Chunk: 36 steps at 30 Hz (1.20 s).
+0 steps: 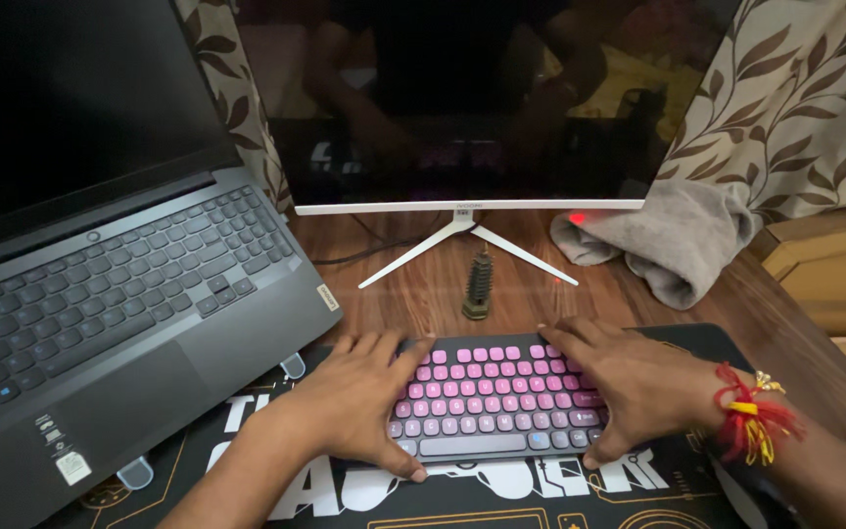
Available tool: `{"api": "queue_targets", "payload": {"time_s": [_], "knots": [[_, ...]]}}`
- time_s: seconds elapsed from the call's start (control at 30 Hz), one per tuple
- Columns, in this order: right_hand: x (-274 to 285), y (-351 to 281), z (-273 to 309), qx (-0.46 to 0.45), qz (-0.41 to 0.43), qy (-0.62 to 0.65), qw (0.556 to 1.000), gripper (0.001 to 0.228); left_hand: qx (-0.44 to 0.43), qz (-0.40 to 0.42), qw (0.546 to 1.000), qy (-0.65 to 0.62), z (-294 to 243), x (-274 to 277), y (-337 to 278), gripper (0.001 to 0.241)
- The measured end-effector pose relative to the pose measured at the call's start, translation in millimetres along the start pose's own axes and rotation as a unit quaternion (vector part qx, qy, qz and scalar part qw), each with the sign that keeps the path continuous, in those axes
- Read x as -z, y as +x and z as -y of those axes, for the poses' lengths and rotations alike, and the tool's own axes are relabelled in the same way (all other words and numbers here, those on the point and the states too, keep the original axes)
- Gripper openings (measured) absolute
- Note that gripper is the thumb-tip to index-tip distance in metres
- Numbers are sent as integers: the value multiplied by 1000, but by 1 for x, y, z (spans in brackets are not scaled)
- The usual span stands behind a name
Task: The person wipes a desk mat and computer monitor with a cloth, then places a keyboard and mouse on the mat. They organize small items into a holder, connect a USB cable to a laptop, and adjust the monitor's orientation.
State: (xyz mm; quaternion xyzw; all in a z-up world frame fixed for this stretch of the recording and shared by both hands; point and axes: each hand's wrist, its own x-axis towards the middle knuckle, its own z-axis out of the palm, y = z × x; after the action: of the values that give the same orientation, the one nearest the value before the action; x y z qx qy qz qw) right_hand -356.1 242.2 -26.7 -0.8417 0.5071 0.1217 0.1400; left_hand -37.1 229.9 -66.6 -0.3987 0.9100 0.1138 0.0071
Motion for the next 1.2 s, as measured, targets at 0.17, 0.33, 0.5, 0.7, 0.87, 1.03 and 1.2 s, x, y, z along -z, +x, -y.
{"api": "queue_targets", "payload": {"time_s": [0.17,0.33,0.5,0.7,0.87,1.03,1.2], "knots": [[-4,4,-2,21,-19,-5,1000,140,6,11,1000,6,1,-1,1,145],[-13,1,-19,32,-39,2,999,139,31,21,999,-1,1,3,-5,146],[-24,-17,-31,-14,-35,27,999,143,127,38,991,-30,8,-3,-28,147],[-26,-23,-23,-69,-25,101,992,141,221,5,968,-121,-3,-21,-47,137],[-26,-24,-6,-132,16,107,985,143,233,-2,964,-125,-17,-20,-51,131],[-39,-25,4,-133,-31,108,985,149,175,-51,978,-103,-27,-21,-45,128],[-51,-24,5,-148,-68,116,980,149,164,-73,980,-85,-25,-28,-43,124]]}}
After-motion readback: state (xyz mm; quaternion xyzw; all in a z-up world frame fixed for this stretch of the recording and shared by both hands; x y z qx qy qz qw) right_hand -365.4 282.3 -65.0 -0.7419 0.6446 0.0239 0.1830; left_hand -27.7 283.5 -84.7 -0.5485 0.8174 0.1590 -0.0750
